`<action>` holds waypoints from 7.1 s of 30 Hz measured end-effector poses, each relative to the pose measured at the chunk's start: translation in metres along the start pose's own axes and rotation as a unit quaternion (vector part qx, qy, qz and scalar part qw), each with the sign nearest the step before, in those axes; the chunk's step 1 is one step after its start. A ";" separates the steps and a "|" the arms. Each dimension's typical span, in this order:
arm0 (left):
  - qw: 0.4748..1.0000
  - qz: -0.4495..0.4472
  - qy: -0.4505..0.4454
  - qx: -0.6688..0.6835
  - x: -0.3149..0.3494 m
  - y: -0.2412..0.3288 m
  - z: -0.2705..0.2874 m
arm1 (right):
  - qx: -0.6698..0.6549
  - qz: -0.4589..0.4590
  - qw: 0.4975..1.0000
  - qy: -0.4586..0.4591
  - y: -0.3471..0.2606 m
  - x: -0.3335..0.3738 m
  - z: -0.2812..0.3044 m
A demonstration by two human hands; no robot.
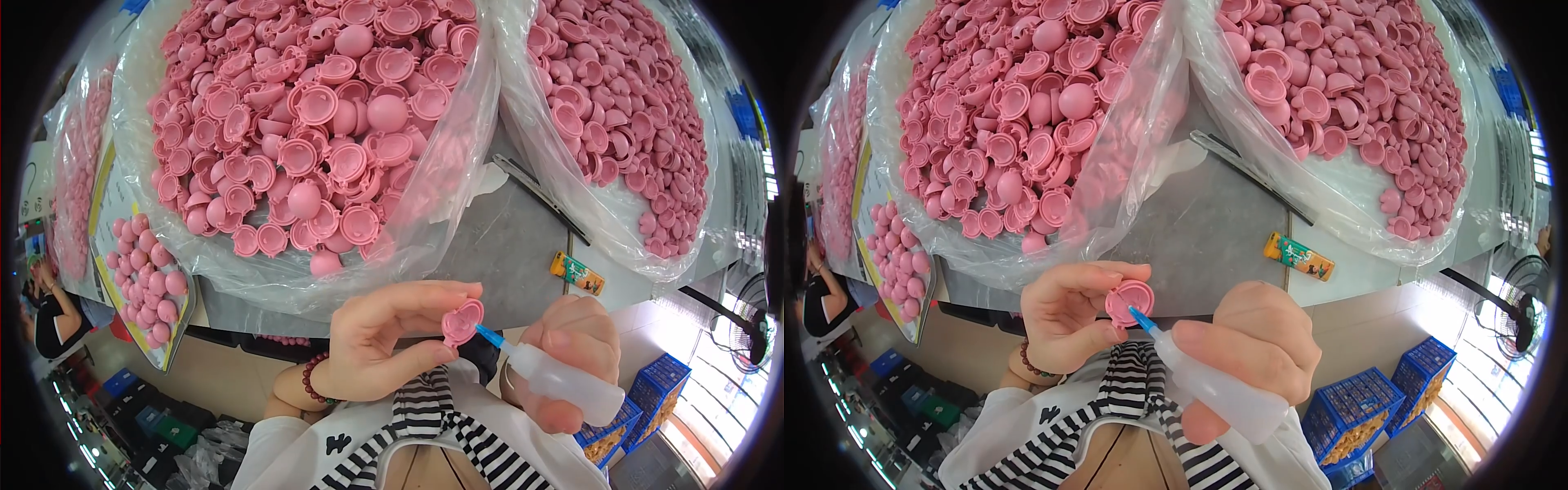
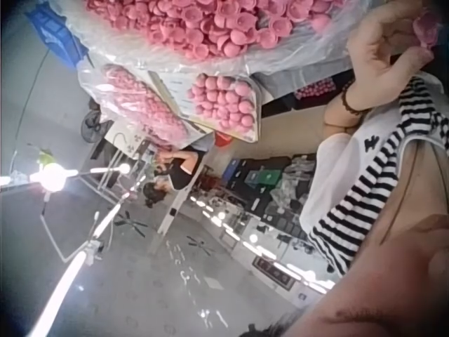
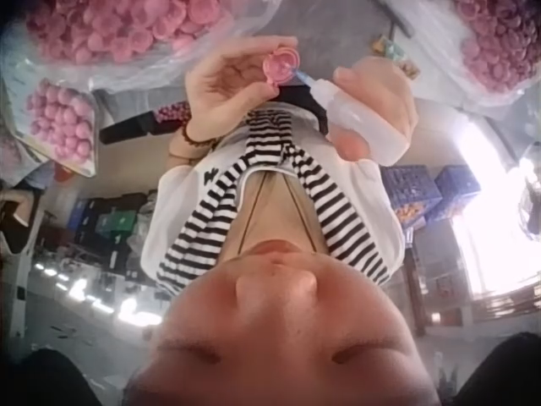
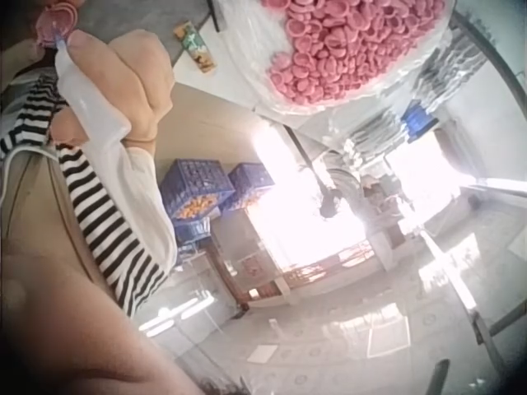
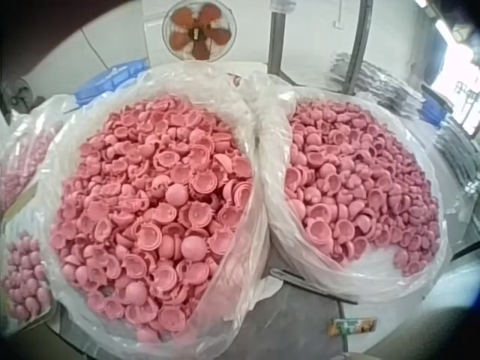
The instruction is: Applying glue to plastic sphere halves and pressing them together to assemble complete balls.
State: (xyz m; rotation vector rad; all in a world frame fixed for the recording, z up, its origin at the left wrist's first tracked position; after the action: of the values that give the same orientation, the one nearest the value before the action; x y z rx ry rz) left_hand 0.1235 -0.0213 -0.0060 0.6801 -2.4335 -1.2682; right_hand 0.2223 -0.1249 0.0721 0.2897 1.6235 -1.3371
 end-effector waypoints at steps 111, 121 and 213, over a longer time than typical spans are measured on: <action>0.611 -0.359 0.277 -0.649 0.046 0.124 0.071 | -0.104 -0.304 0.943 0.086 0.036 0.036 0.031; 0.971 -0.188 -0.051 -0.139 0.011 0.023 -0.011 | -0.383 -0.407 0.829 -0.003 0.030 0.053 -0.031; 0.914 0.199 -0.088 0.342 0.012 -0.025 -0.013 | 0.197 -0.193 0.905 -0.325 0.050 0.031 -0.016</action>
State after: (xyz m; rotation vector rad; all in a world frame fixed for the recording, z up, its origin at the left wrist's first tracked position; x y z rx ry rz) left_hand 0.1263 -0.0487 -0.0188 0.1866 -2.9694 -0.3124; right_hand 0.2337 -0.1048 0.0157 -0.2489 0.8611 -1.8198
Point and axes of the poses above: each hand's wrist, its own x-axis away from the middle knuckle, its own z-axis out of the back of the hand, y = z × x, the point moved 8 cm from there along -x, towards the middle knuckle, and after that the axes turned 9 degrees about y, right-handed, at the moved point
